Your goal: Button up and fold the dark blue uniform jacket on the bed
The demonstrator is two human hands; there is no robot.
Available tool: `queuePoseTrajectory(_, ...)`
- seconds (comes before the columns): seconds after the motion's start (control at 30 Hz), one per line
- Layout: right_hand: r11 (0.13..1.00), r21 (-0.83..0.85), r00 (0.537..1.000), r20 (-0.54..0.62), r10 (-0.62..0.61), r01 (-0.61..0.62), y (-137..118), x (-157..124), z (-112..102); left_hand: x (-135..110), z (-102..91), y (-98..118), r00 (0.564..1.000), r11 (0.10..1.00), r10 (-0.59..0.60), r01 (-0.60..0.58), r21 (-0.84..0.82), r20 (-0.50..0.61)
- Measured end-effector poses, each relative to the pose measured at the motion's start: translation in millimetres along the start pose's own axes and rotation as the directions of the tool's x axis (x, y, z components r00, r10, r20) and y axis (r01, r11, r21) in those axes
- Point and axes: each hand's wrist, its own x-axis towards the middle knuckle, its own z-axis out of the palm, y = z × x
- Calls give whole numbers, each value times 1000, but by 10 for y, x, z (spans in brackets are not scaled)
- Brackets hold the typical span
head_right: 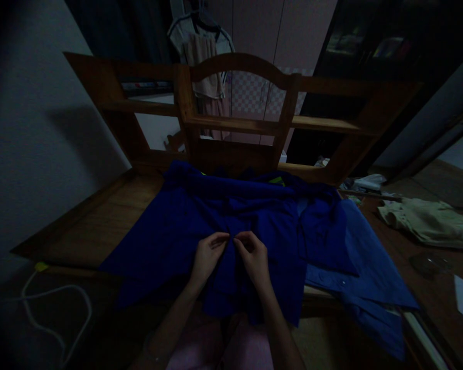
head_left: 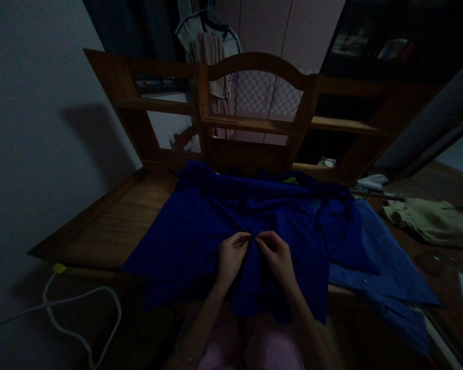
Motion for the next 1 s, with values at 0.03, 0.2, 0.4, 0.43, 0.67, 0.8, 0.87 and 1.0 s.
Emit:
queuePoseTrajectory(0.03,1000,-4,1000,-1,-6,6,9,1,3,5,-2,-10,1000,1000,-7,7,-2,-3)
queuePoseTrajectory(0.2,1000,-14,1000,-5,-13,13,26,5,2,5,-4,30,999,999,-30,30,-16,-14)
queuePoseTrajectory(0.4,999,-39,1000,8,-24,24,29,13,10,-12,53,116,995,996,-77,79,29,-65)
queuePoseTrajectory(0.43,999,-45,1000,10,-27,28,33,13,14,-7,63,113,994,996,-77,80,36,-74)
queuePoseTrajectory(0.67,996,-74,999,18,-37,39,50,8,15,35,66,35,995,997,-54,58,43,-84)
queuePoseTrajectory(0.8,997,-68,999,22,-24,25,62,9,6,54,53,11,996,997,-61,63,33,-59)
queuePoseTrajectory(0.87,998,-66,1000,23,-10,12,76,14,5,63,51,3,996,997,-70,71,23,-54)
queuePoseTrajectory(1.0,998,-67,1000,1,7,-7,111,23,4,68,50,-21,996,997,-65,68,42,-54)
